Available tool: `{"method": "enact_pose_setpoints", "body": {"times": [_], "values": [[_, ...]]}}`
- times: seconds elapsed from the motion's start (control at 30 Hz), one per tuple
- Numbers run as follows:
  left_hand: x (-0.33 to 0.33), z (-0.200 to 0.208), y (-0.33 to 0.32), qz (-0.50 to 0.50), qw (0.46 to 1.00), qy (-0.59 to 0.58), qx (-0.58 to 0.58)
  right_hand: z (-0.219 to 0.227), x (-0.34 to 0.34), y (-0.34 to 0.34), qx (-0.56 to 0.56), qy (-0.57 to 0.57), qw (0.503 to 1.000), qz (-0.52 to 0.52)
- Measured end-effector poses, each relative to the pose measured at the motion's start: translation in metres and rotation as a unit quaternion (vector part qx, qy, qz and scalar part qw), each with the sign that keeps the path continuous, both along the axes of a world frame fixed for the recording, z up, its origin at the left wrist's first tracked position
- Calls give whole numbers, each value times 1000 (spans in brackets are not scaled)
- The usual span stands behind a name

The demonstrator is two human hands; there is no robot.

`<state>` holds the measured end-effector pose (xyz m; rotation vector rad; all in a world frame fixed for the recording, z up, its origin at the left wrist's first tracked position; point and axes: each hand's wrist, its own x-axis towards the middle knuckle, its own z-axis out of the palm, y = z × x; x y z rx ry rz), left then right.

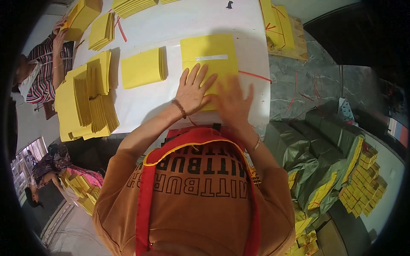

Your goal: Folding yellow paper sheets and applying silver foil squares to them.

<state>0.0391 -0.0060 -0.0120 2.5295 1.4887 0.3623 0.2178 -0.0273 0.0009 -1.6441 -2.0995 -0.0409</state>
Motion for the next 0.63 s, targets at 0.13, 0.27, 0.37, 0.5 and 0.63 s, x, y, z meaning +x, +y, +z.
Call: {"method": "enact_pose_setpoints", "body": {"times": [0.13, 0.27, 0.37, 0.5, 0.63], "values": [[-1, 0, -3, -11, 1000, -25, 8, -12, 2, -11, -152, -56, 975, 154], [-16, 1, 2, -62, 996, -57, -9, -13, 3, -10, -168, -58, 969, 171], [-8, 2, 2, -110, 993, -45, 26, 4, 7, -1, -223, -60, 957, 177], [15, 10, -9, -90, 974, 104, 179, 6, 34, 14, -398, 395, 822, 96], [21, 4, -4, -40, 994, 98, 34, 15, 27, 20, -219, 529, 820, -16]]}}
